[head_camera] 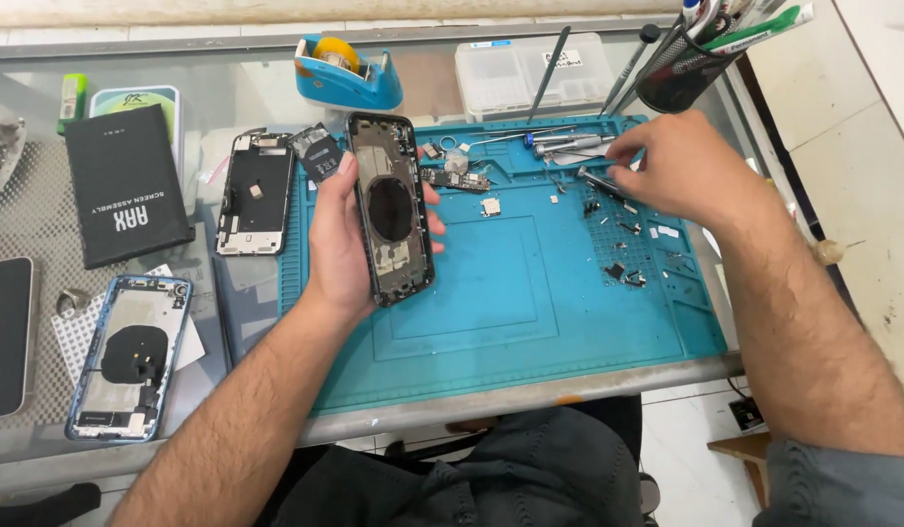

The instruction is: A person is disassembling a smartphone at a repair bench, using a screwdriver and tweezers to remove internal components.

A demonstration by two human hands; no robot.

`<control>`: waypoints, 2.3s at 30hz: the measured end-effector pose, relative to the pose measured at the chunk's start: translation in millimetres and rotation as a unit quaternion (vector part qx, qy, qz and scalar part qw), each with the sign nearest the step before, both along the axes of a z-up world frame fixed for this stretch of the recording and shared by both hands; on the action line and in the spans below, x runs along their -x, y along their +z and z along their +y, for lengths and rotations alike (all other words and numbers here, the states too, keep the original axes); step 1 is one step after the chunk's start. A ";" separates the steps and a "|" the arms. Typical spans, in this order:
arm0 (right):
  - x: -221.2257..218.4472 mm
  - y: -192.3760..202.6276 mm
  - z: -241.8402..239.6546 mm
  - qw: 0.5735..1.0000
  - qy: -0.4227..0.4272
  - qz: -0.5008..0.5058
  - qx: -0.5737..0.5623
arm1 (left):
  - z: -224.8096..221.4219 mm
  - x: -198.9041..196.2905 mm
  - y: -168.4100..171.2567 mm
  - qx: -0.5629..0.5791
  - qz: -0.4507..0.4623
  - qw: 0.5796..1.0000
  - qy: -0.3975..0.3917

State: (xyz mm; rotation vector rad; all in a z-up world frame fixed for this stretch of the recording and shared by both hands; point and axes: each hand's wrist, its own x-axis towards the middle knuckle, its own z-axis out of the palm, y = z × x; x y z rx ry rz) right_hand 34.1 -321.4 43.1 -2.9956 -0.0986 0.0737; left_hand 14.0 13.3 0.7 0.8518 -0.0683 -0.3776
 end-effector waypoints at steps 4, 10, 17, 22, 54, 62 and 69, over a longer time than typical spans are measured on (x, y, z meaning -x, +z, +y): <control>0.1 -8.0 -2.1 0.999 -0.005 0.038 0.038 | 1.7 -0.4 1.9 0.005 -0.037 0.999 0.016; 15.4 19.2 2.6 0.993 -0.093 0.073 0.006 | 6.8 -0.8 1.9 0.065 -0.031 0.997 0.039; 26.7 29.7 -54.0 0.985 -0.142 0.056 0.083 | 5.1 1.9 5.2 0.051 -0.015 0.998 0.026; 41.1 23.3 -64.2 0.975 -0.145 0.095 0.139 | 12.6 4.5 22.2 0.133 -0.043 0.987 0.084; 7.7 -11.9 341.8 0.788 0.599 -0.134 0.050 | -19.2 8.1 -46.2 -0.099 0.011 0.990 -0.099; 2.0 -51.5 378.6 0.744 0.647 -0.133 0.098 | -9.1 6.7 -37.8 -0.033 -0.059 0.997 0.044; 12.4 -23.5 360.2 0.723 0.655 -0.210 0.064 | -35.8 15.3 -23.6 0.028 -0.117 0.984 0.132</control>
